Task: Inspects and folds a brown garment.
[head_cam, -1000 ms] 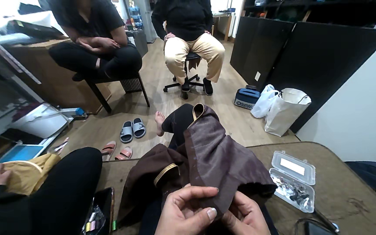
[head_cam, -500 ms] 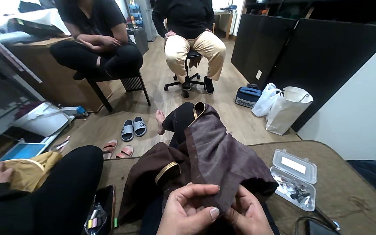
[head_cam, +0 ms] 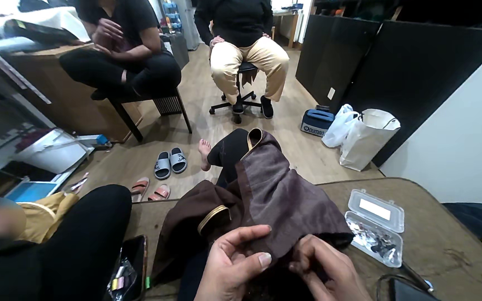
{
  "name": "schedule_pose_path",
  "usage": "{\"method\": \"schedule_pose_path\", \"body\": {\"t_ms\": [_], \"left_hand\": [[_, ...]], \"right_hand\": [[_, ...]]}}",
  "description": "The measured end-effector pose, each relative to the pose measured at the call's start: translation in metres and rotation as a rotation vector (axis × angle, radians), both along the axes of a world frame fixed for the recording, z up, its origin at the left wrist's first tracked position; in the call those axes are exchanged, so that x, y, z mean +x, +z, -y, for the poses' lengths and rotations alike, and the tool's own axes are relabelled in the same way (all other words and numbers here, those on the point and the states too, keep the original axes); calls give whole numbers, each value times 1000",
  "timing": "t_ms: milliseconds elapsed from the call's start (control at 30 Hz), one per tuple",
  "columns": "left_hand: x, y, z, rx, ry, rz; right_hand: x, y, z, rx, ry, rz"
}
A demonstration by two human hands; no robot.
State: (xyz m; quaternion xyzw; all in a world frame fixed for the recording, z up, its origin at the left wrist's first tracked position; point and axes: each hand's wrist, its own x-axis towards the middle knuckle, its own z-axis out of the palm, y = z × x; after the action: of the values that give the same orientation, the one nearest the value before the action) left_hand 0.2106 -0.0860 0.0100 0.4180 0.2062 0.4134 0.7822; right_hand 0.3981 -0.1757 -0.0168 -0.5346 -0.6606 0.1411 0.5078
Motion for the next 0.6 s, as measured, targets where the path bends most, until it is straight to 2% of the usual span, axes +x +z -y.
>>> {"method": "schedule_pose_path", "body": {"t_ms": [67, 200, 400, 500, 600], "left_hand": [[0, 0, -1, 19, 13, -10], [2, 0, 3, 248, -45, -150], [2, -7, 2, 564, -23, -320], [3, -10, -3, 762, -48, -348], [5, -4, -3, 817, -64, -346]], "right_hand": [[5, 7, 3, 14, -35, 119], [-3, 18, 4, 122, -85, 109], [-11, 19, -4, 64, -86, 254], [-16, 21, -5, 91, -136, 386], [-18, 26, -5, 122, -143, 432]]}}
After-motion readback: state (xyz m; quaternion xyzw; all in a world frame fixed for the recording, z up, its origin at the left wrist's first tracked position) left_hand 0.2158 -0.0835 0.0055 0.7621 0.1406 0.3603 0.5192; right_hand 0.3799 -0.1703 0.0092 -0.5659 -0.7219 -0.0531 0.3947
